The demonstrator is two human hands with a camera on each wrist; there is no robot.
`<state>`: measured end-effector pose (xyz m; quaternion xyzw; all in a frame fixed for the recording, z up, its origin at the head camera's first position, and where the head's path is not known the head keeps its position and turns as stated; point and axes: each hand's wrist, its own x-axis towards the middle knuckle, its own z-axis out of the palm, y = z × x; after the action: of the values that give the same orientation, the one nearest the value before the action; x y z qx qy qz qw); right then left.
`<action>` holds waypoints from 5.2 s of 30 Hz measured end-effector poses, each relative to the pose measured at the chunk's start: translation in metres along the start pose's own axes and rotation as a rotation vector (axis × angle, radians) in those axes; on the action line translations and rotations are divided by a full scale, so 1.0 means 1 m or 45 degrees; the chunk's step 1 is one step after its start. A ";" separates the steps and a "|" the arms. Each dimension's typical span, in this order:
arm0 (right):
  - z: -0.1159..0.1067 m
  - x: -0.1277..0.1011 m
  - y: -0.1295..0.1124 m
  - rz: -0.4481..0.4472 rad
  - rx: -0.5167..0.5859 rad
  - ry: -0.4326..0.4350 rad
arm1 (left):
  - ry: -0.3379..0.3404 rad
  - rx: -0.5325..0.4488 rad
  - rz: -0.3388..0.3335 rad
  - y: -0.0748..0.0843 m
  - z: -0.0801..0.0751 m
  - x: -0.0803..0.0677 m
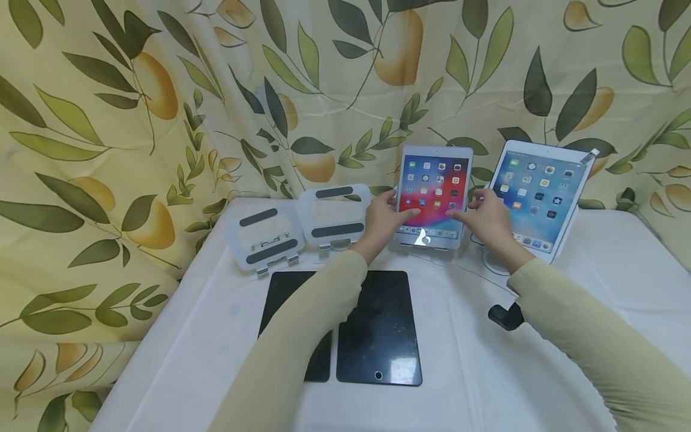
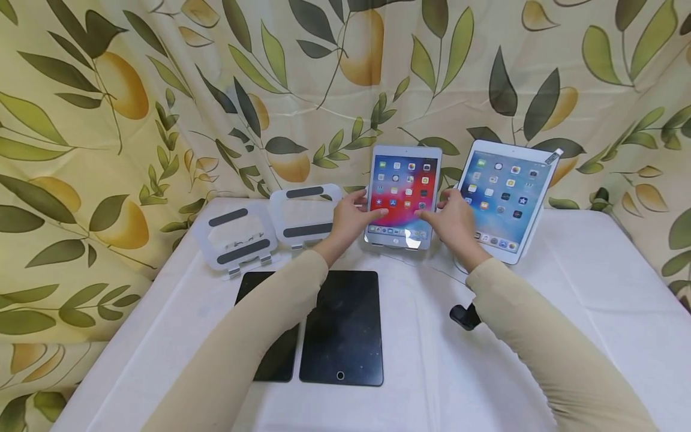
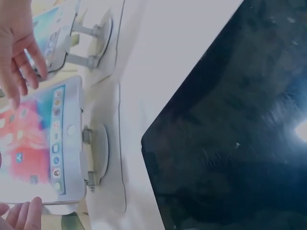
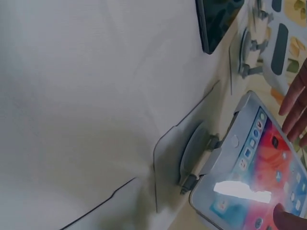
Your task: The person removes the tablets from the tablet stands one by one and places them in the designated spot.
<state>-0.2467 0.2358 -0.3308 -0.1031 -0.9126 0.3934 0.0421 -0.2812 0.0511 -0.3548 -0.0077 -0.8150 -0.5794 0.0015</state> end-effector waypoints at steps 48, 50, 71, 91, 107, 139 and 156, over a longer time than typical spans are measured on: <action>0.006 0.005 0.023 -0.179 0.258 0.121 | 0.186 -0.217 0.227 -0.015 0.007 0.011; 0.005 0.005 0.023 -0.165 0.285 0.104 | 0.178 -0.210 0.244 -0.016 0.006 0.011; -0.015 -0.009 0.018 -0.247 0.325 0.058 | 0.057 -0.091 0.445 -0.011 -0.016 -0.001; -0.023 -0.048 0.020 -0.366 0.230 0.054 | -0.179 -0.223 0.448 -0.016 -0.037 -0.030; -0.029 -0.074 0.040 -0.376 0.365 0.027 | -0.317 -0.278 0.341 -0.014 -0.037 -0.064; -0.053 -0.123 0.081 -0.149 0.163 -0.299 | -0.608 -0.294 0.270 -0.044 -0.019 -0.130; -0.046 -0.124 0.092 -0.104 0.003 -0.580 | -0.768 -0.261 0.102 -0.059 -0.009 -0.139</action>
<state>-0.1046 0.3026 -0.3656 0.0255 -0.9014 0.4057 -0.1488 -0.1433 0.0222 -0.4090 -0.2112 -0.7151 -0.6296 -0.2181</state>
